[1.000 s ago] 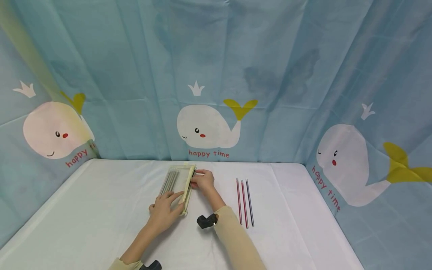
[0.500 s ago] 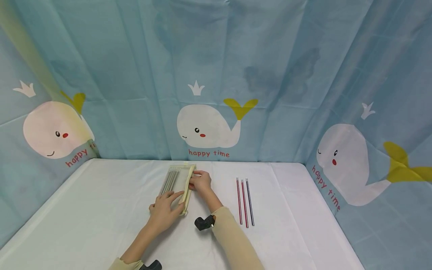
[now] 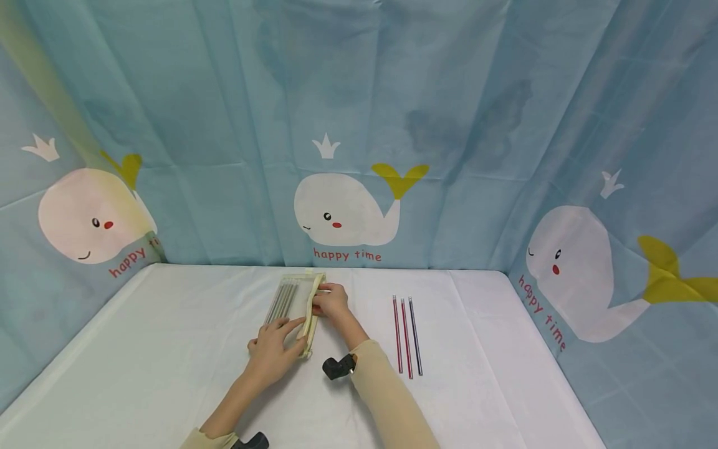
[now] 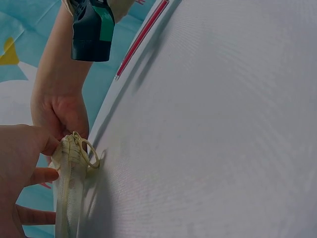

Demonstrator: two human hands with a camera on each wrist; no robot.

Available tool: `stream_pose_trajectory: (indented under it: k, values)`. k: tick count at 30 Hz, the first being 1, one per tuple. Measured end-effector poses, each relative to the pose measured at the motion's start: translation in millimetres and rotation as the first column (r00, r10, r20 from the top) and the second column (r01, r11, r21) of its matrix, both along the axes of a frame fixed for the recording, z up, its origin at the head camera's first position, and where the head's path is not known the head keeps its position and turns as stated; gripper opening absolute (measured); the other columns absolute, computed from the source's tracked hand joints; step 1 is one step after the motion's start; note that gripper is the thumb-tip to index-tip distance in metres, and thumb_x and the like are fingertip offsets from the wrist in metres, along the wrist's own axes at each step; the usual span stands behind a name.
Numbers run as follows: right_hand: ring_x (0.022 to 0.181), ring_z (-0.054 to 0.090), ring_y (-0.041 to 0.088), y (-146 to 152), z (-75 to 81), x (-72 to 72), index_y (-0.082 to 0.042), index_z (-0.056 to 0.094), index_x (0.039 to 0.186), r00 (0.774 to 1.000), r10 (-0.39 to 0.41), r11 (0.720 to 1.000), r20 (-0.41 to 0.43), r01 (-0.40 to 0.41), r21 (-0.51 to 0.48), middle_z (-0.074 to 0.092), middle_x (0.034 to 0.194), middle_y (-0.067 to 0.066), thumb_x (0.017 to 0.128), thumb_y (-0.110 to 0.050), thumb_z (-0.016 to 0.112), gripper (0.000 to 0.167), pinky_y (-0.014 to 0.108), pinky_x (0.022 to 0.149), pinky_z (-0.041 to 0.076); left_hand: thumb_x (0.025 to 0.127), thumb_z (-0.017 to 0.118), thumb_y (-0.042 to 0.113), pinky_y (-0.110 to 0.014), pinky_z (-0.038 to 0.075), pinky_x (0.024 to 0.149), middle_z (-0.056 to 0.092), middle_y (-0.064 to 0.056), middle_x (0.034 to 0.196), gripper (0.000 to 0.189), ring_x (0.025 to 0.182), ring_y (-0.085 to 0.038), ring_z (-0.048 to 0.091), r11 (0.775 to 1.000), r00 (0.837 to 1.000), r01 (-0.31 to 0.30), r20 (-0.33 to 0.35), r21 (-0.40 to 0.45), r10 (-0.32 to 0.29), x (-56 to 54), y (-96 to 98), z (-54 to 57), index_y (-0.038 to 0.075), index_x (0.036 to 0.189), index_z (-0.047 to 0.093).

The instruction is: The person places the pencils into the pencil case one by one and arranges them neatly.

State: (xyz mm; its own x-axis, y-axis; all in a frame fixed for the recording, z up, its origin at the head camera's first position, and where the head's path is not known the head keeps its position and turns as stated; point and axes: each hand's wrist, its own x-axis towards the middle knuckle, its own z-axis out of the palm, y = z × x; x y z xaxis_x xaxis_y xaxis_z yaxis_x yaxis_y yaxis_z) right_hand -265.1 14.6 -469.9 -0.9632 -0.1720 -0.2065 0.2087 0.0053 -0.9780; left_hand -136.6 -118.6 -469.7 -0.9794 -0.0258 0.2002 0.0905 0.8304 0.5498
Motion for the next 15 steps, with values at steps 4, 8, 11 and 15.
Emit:
stream_pose_trajectory:
  k: [4, 8, 11, 15]
  values:
    - [0.08, 0.074, 0.017, 0.1, 1.0, -0.5, 0.012, 0.056, 0.141, 1.0, 0.003, 1.0, -0.002, -0.003, 0.008, 0.073, 0.118, 0.026, 0.094, 0.007, 0.065, 0.048, 0.036, 0.077, 0.064, 0.099, 0.064, 0.036, -0.077, 0.038, 0.09, 0.059, -0.024, 0.145, 0.044, 0.133, -0.05, 0.05, 1.0, 1.0, 0.0, 0.004, 0.002, 0.0, 0.3, -0.1, 0.7, 0.021, 0.14, 0.07]
    - [0.084, 0.077, 0.021, 2.6, 2.6, -0.8, 0.013, 0.058, 0.138, 1.0, 0.012, 1.0, -0.009, -0.012, 0.003, 0.073, 0.116, 0.027, 0.095, 0.006, 0.068, 0.045, 0.037, 0.078, 0.064, 0.099, 0.064, 0.036, -0.077, 0.038, 0.09, 0.058, -0.024, 0.146, 0.044, 0.133, -0.051, 0.049, 1.0, 1.0, 0.003, 0.004, 0.002, -0.003, 0.4, -0.5, 0.5, 0.021, 0.14, 0.07]
    - [0.084, 0.077, 0.021, 7.2, 3.5, -0.8, 0.013, 0.059, 0.136, 1.0, 0.023, 1.0, -0.007, -0.023, 0.003, 0.073, 0.114, 0.026, 0.095, 0.006, 0.07, 0.043, 0.037, 0.079, 0.064, 0.099, 0.064, 0.036, -0.077, 0.038, 0.09, 0.058, -0.024, 0.145, 0.044, 0.132, -0.05, 0.05, 1.0, 1.0, 0.003, 0.001, 0.005, -0.003, 0.6, -0.4, 0.2, 0.021, 0.14, 0.07]
    - [0.081, 0.074, 0.018, 16.3, 4.0, 0.1, 0.011, 0.062, 0.136, 0.999, 0.046, 0.999, -0.012, -0.045, 0.025, 0.073, 0.113, 0.025, 0.096, 0.007, 0.069, 0.04, 0.038, 0.081, 0.064, 0.099, 0.064, 0.038, -0.077, 0.038, 0.09, 0.059, -0.023, 0.145, 0.044, 0.132, -0.05, 0.05, 1.0, 1.0, -0.002, 0.002, -0.001, 0.002, 0.6, 0.4, -0.3, 0.022, 0.14, 0.07]
